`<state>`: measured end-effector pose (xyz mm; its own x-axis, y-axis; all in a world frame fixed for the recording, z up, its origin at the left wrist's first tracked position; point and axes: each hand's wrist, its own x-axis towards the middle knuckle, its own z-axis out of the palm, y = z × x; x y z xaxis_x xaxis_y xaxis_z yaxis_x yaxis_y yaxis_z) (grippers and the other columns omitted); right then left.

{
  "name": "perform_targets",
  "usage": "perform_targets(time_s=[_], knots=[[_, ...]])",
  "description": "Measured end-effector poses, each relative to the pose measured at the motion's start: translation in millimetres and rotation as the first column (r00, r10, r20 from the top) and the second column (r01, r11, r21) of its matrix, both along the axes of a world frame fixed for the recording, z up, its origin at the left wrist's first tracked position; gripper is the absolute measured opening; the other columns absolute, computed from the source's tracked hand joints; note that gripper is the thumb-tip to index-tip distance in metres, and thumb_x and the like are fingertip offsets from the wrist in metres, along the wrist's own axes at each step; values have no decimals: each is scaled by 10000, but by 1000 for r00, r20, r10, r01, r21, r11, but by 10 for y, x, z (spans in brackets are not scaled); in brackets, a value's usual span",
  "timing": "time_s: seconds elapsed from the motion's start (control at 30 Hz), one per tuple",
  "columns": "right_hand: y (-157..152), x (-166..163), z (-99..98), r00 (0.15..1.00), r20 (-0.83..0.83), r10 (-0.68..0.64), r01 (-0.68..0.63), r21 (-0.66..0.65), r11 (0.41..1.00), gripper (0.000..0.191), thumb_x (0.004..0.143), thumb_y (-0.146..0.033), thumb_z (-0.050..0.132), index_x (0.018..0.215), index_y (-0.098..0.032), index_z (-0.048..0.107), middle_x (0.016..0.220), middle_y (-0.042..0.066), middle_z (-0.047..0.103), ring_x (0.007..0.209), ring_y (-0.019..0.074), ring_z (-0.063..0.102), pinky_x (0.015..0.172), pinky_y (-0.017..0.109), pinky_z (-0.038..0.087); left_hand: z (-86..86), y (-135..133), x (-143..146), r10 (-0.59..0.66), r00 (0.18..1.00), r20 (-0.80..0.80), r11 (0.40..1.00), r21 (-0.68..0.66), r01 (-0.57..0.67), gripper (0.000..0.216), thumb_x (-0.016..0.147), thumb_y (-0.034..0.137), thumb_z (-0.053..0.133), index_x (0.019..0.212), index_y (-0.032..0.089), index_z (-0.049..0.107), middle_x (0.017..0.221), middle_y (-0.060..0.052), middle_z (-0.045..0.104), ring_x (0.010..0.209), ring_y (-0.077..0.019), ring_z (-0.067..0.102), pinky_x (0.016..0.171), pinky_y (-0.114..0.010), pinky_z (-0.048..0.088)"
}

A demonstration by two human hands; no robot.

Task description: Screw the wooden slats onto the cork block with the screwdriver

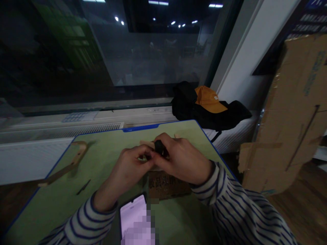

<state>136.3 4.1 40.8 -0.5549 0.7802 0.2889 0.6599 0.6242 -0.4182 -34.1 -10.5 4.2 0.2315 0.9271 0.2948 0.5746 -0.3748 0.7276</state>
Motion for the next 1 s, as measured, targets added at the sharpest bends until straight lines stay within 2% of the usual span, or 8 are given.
perform_targets(time_s=[0.2, 0.33, 0.47, 0.83, 1.0], knots=[[-49, 29, 42, 998, -38, 49, -46, 82, 996, 394, 880, -307, 528, 1241, -169, 446, 906, 37, 685, 674, 142, 636, 607, 252, 475, 25, -11, 5, 2, 1000, 9, 1000, 14, -2, 85, 769, 128, 619, 722, 189, 654, 697, 26, 700, 612, -123, 625, 592, -237, 450], [-64, 46, 61, 994, -45, 98, -94, 88, 992, 305, 891, -236, 514, 1190, -176, 504, 987, 41, 681, 799, 144, 646, 662, 250, 481, 15, -16, 10, -4, 1000, 12, 1000, 5, 4, 65, 770, 143, 629, 761, 194, 669, 719, 23, 709, 656, -132, 648, 608, -239, 455], [-59, 44, 73, 993, -40, 112, -108, 105, 989, 303, 883, -175, 511, 1186, -165, 519, 1066, 59, 676, 896, 156, 648, 725, 263, 493, -11, -5, 8, 1, 1000, 24, 1000, -14, 0, 40, 773, 176, 639, 787, 195, 670, 760, 14, 719, 691, -146, 657, 625, -250, 467], [-54, 44, 71, 994, -28, 106, -101, 137, 985, 301, 897, -181, 497, 1195, -147, 517, 1067, 73, 682, 914, 174, 658, 735, 278, 512, -2, -24, 1, -15, 995, 96, 995, -96, 25, 109, 781, 181, 624, 874, 206, 677, 841, 3, 733, 756, -164, 676, 671, -264, 507], [-49, 27, 57, 995, -28, 98, -92, 151, 984, 297, 903, -209, 508, 1196, -161, 518, 1080, 65, 679, 923, 171, 655, 752, 281, 507, -9, -18, 9, -25, 992, 124, 991, -124, 41, 100, 790, 185, 618, 843, 197, 702, 808, -1, 741, 707, -154, 676, 637, -253, 500]])
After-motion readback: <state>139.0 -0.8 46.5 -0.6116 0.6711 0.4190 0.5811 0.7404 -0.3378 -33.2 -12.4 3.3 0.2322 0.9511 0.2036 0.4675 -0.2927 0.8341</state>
